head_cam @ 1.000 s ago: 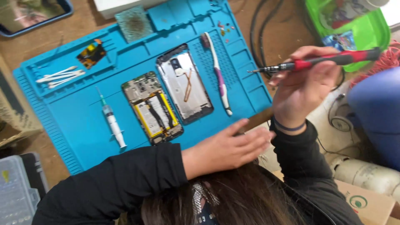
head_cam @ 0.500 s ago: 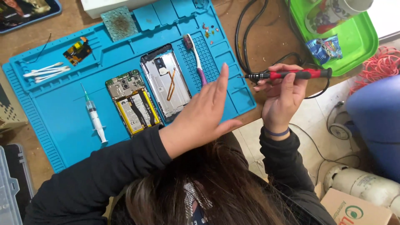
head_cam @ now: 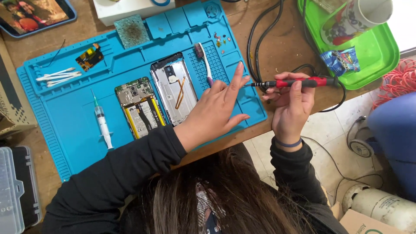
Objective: Repairing a smartphone by disassembling components using a precision screwdriver set on a specialized repair mat.
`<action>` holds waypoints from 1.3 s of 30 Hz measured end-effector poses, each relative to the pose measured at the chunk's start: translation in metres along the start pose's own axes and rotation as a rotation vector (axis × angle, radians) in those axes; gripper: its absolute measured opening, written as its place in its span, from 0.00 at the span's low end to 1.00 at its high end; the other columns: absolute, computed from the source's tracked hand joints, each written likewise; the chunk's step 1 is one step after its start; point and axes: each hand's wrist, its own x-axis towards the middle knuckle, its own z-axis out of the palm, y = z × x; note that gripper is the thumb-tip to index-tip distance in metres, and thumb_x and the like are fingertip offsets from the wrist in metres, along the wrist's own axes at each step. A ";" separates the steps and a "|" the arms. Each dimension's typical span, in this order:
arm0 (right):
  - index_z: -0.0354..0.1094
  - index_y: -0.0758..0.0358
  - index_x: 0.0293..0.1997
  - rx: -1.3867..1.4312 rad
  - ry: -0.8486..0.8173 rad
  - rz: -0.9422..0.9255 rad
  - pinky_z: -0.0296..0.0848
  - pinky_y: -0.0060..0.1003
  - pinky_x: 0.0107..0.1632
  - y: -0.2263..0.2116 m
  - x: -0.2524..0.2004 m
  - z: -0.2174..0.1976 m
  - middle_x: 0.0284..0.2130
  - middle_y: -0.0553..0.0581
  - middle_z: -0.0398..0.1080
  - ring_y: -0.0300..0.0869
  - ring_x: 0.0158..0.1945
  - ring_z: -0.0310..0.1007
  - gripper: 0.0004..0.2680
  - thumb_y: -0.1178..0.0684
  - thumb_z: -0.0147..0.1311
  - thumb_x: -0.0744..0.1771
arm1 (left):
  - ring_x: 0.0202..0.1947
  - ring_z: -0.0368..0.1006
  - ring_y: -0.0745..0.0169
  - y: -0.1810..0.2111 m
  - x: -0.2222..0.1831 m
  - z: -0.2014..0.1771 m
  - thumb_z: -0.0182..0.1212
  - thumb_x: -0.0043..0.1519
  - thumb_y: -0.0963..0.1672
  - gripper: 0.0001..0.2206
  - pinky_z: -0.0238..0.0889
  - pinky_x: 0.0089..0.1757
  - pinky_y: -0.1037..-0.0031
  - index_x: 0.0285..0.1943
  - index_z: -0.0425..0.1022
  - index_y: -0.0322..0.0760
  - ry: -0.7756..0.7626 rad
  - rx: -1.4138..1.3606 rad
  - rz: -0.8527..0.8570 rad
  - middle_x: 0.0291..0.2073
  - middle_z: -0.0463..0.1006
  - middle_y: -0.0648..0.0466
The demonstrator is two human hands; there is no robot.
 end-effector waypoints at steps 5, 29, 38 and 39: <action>0.58 0.59 0.49 0.029 0.018 0.007 0.77 0.34 0.33 -0.002 0.001 0.001 0.43 0.62 0.67 0.43 0.33 0.71 0.08 0.47 0.43 0.71 | 0.41 0.60 0.53 -0.001 -0.001 0.001 0.67 0.61 0.54 0.51 0.59 0.48 0.66 0.75 0.25 0.31 0.001 0.031 -0.015 0.71 0.60 0.54; 0.58 0.60 0.49 0.055 0.030 0.013 0.77 0.34 0.32 -0.001 0.002 0.001 0.44 0.64 0.66 0.44 0.34 0.71 0.09 0.47 0.43 0.70 | 0.43 0.62 0.52 -0.009 0.000 0.005 0.62 0.64 0.49 0.43 0.61 0.48 0.65 0.75 0.29 0.32 0.032 -0.094 -0.048 0.67 0.65 0.47; 0.53 0.61 0.50 0.096 -0.011 -0.010 0.82 0.33 0.32 0.007 0.003 -0.008 0.41 0.68 0.67 0.45 0.32 0.76 0.12 0.43 0.39 0.69 | 0.45 0.75 0.51 -0.015 0.009 0.010 0.61 0.63 0.40 0.31 0.71 0.49 0.62 0.73 0.48 0.35 0.204 -0.287 -0.112 0.44 0.78 0.49; 0.53 0.61 0.50 0.106 -0.016 -0.012 0.82 0.34 0.31 0.007 0.003 -0.008 0.41 0.69 0.67 0.46 0.32 0.76 0.12 0.43 0.39 0.69 | 0.43 0.76 0.53 -0.017 0.009 0.011 0.62 0.62 0.40 0.30 0.71 0.48 0.63 0.72 0.51 0.36 0.226 -0.312 -0.114 0.42 0.79 0.51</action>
